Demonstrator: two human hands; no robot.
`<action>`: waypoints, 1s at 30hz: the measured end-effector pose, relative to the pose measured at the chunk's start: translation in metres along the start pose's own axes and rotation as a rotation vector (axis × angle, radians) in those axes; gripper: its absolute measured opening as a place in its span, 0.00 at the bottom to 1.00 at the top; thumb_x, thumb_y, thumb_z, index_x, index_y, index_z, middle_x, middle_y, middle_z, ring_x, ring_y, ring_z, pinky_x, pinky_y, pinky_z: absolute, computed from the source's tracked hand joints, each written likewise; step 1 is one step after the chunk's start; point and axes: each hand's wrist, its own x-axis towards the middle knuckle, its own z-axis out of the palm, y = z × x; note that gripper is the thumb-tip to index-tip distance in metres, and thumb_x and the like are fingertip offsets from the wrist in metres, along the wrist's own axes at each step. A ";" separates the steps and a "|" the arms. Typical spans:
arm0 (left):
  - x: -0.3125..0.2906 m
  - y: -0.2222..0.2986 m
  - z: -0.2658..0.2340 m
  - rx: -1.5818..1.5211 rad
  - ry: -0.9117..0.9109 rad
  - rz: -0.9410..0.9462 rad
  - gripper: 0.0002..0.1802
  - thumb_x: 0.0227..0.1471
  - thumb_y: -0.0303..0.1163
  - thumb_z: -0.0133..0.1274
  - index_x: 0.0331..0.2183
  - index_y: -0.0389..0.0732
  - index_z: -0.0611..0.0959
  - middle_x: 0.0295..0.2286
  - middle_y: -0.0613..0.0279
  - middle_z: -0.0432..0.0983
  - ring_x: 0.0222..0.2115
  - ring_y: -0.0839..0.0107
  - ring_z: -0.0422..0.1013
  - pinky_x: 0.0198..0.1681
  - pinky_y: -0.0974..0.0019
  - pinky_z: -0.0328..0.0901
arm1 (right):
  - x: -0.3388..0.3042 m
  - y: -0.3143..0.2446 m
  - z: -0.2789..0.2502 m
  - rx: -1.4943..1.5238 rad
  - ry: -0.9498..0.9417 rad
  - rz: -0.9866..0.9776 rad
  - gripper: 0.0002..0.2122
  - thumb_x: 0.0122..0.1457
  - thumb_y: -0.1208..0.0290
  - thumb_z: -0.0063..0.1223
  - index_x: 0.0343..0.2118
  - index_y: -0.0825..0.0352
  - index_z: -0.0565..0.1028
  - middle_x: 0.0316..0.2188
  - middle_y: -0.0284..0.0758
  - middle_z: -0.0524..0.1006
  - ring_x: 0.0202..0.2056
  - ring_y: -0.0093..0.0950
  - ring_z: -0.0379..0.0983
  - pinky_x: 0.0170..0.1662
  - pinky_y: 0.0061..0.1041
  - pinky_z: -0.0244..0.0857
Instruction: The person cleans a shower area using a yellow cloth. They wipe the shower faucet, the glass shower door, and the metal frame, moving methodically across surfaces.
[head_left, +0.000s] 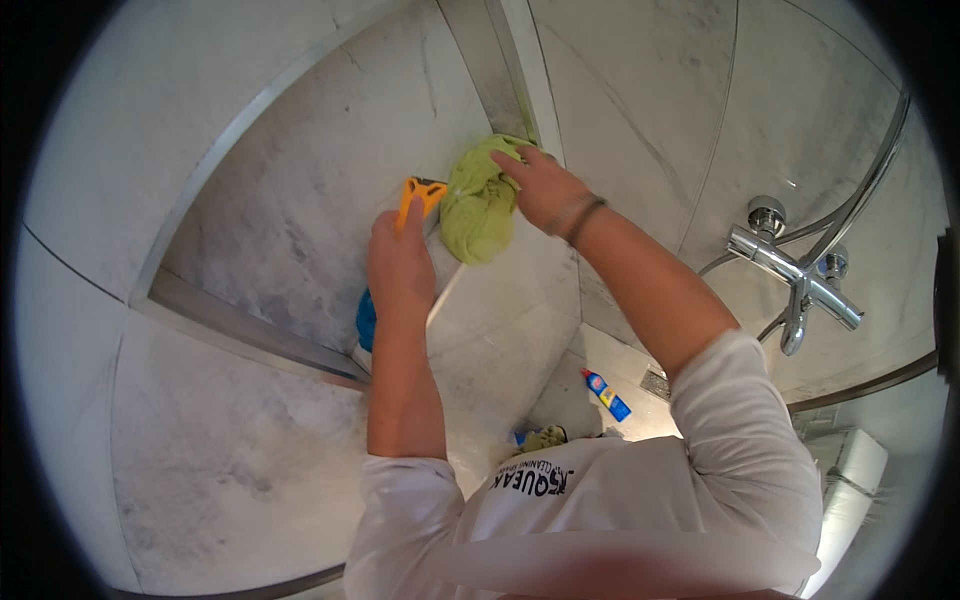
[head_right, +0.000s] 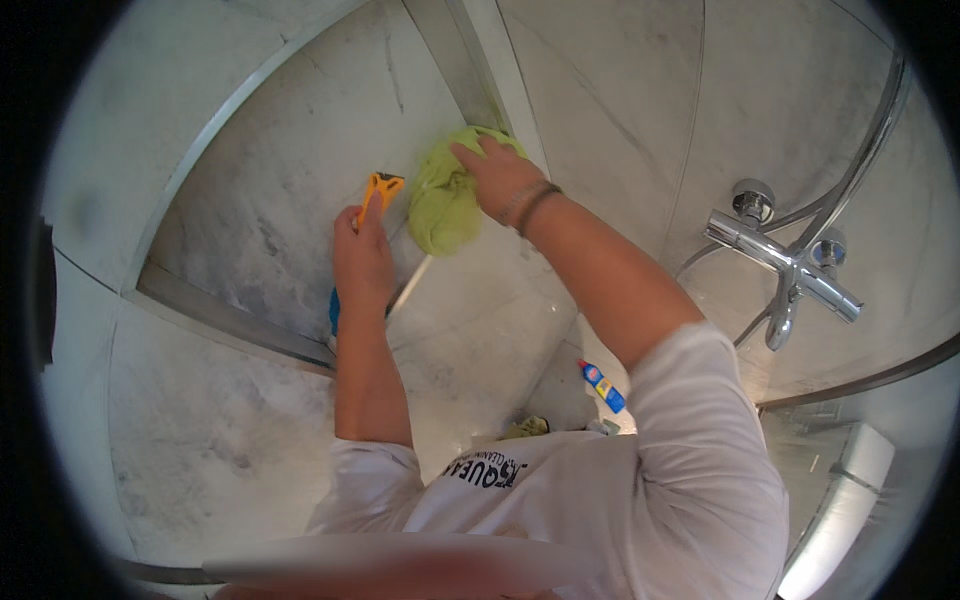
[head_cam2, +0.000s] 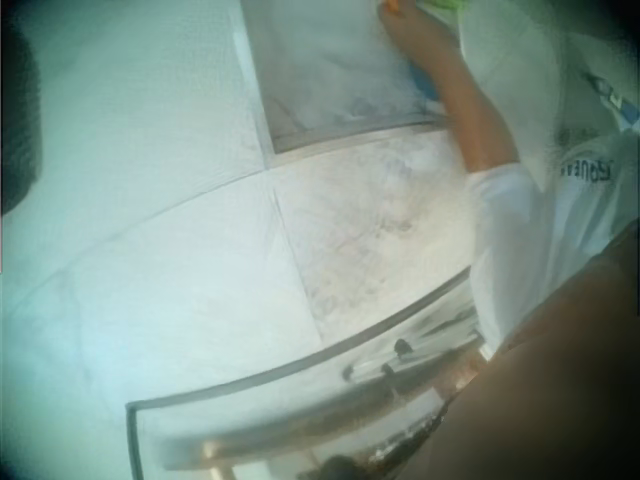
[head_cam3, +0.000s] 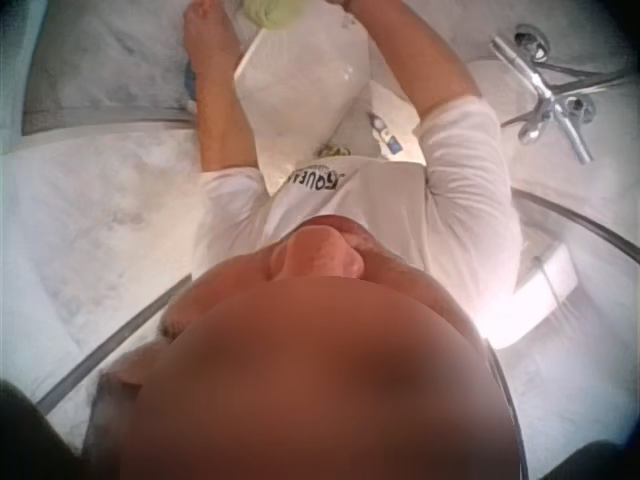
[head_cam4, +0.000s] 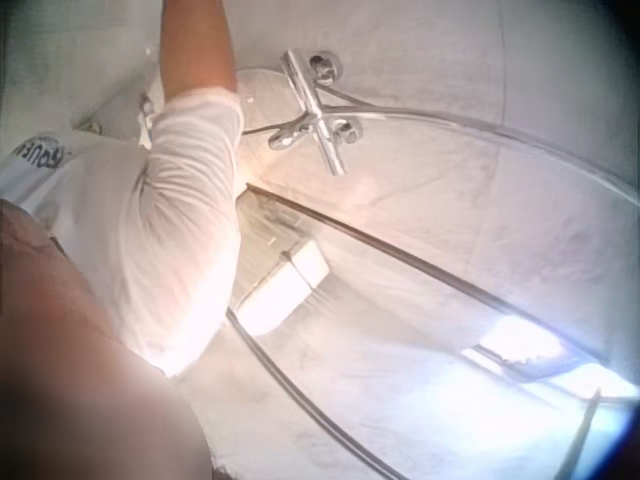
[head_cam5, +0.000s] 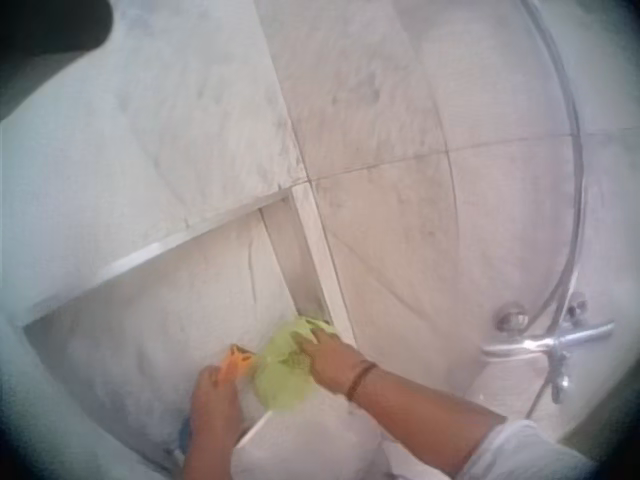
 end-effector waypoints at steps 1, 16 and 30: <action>-0.001 -0.001 0.000 -0.025 0.011 0.006 0.19 0.51 0.26 0.43 0.48 0.43 0.71 0.43 0.49 0.66 0.41 0.53 0.66 0.43 0.60 0.62 | 0.015 -0.006 0.014 -0.036 -0.061 0.022 0.22 0.49 0.74 0.48 0.50 0.62 0.64 0.45 0.42 0.66 0.44 0.40 0.65 0.46 0.33 0.62; -0.007 0.009 0.011 0.175 -0.269 0.154 0.23 0.49 0.32 0.47 0.50 0.42 0.69 0.48 0.43 0.63 0.50 0.50 0.59 0.52 0.56 0.56 | -0.184 0.029 -0.088 0.379 -0.077 0.692 0.13 0.47 0.63 0.57 0.31 0.63 0.69 0.28 0.41 0.75 0.32 0.40 0.71 0.35 0.32 0.65; -0.261 0.375 0.073 -1.342 -1.761 0.113 0.19 0.57 0.43 0.40 0.47 0.43 0.70 0.43 0.62 0.70 0.41 0.66 0.68 0.41 0.63 0.65 | -0.453 -0.003 -0.246 0.053 0.191 1.124 0.15 0.56 0.55 0.43 0.30 0.65 0.72 0.27 0.46 0.74 0.32 0.44 0.70 0.34 0.36 0.63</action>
